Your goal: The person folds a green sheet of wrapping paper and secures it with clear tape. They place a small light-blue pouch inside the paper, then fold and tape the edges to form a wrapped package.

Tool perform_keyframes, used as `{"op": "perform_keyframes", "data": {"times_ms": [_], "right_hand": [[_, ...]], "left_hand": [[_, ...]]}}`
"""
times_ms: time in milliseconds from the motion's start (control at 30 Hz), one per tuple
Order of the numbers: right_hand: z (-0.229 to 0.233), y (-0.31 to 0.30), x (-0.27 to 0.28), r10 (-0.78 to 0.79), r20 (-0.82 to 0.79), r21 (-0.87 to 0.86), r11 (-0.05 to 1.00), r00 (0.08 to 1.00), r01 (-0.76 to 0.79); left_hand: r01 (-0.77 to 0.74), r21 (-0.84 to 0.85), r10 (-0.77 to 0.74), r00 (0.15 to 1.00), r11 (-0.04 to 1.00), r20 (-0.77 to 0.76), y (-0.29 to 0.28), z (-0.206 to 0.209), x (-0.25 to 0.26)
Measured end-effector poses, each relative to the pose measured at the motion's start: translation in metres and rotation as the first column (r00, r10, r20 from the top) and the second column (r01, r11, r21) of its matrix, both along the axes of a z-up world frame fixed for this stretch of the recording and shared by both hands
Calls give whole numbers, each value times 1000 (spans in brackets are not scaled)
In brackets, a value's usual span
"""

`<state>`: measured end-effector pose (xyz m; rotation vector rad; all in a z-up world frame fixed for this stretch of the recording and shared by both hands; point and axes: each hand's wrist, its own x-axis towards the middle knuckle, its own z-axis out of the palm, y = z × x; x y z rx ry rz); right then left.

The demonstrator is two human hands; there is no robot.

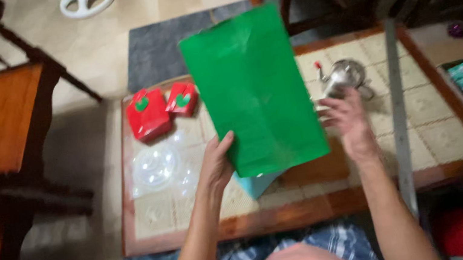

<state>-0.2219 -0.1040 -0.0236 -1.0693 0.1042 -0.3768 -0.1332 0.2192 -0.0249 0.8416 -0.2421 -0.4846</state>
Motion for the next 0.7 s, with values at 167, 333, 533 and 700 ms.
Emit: {"op": "perform_keyframes", "data": {"times_ms": [167, 333, 533, 700], "right_hand": [[-14, 148, 13, 260, -15, -356, 901, 966, -248], [-38, 210, -3, 51, 44, -972, 232, 998, 31], [-37, 223, -1, 42, 166, -946, -276, 985, 171], [-42, 206, -9, 48, 94, -915, -391, 994, 105]], "left_hand": [[-292, 293, 324, 944, 910, -67, 130, -70, -64], [-790, 612, 254, 599, 34, 760, 193, -96, -116], [-791, 557, -264, 611, -255, 747, 148, -72, -80], [-723, 652, -330, 688, -228, 647, 108, -83, -63]]}}
